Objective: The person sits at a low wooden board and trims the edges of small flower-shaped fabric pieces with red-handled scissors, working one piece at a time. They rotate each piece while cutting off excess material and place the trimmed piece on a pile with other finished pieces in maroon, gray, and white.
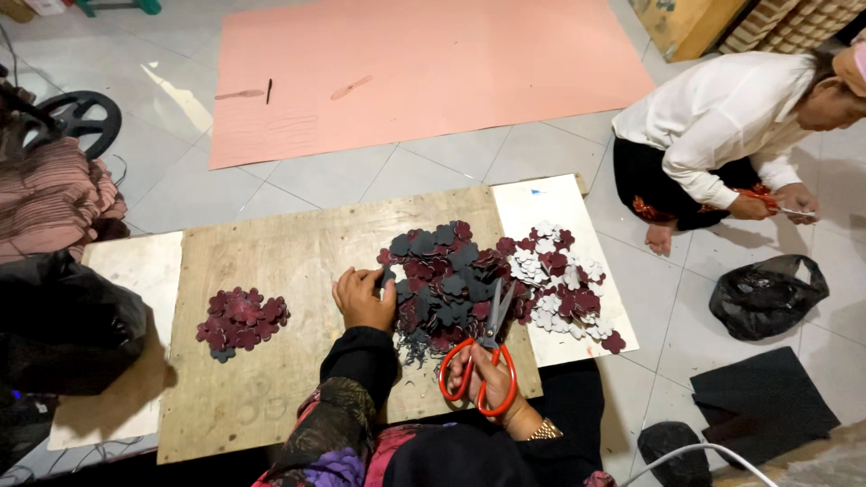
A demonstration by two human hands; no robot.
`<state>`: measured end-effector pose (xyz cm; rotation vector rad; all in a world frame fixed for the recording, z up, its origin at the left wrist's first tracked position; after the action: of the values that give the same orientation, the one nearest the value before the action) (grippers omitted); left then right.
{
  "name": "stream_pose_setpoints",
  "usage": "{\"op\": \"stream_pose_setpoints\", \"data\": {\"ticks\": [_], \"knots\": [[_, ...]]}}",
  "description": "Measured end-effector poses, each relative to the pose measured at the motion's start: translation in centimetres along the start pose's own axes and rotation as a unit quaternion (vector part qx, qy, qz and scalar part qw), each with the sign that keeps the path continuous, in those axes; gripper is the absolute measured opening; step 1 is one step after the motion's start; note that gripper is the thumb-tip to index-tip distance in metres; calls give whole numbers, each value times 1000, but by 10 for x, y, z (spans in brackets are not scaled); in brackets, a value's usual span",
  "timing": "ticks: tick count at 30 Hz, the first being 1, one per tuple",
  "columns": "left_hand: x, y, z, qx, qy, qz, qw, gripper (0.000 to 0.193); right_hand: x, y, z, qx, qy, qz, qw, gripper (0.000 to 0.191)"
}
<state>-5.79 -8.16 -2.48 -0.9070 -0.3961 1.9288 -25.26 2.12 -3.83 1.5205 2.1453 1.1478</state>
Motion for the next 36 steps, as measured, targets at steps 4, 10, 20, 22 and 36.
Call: {"op": "stream_pose_setpoints", "data": {"ticks": [4, 10, 20, 22, 36], "knots": [[-1, -5, 10, -3, 0, 0, 1000, 28, 2, 1, -5, 23, 10, -1, 1000, 35], [-3, -19, 5, 2, 15, 15, 1000, 36, 0, 14, 3, 1, -2, -10, 1000, 34], [-3, -56, -19, 2, -56, -41, 998, 29, -3, 47, 32, -1, -18, 21, 1000, 33], [-3, -65, -21, 6, -61, -53, 997, 27, -1, 54, 35, 28, -22, 48, 998, 36], [-3, -71, -20, 18, -34, -5, 999, 8, 2, 70, 31, 33, -15, 18, 999, 34]]}}
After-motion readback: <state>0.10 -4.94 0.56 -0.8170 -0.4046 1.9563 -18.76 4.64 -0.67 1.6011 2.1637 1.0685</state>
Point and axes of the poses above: each hand's wrist, its own x-axis away from the middle knuckle, its own y-axis out of the palm, z = x × y, the point moved 1 cm from there along -x, towards the middle knuckle, and after that the axes turned 5 degrees about x, right-handed, at the moved point
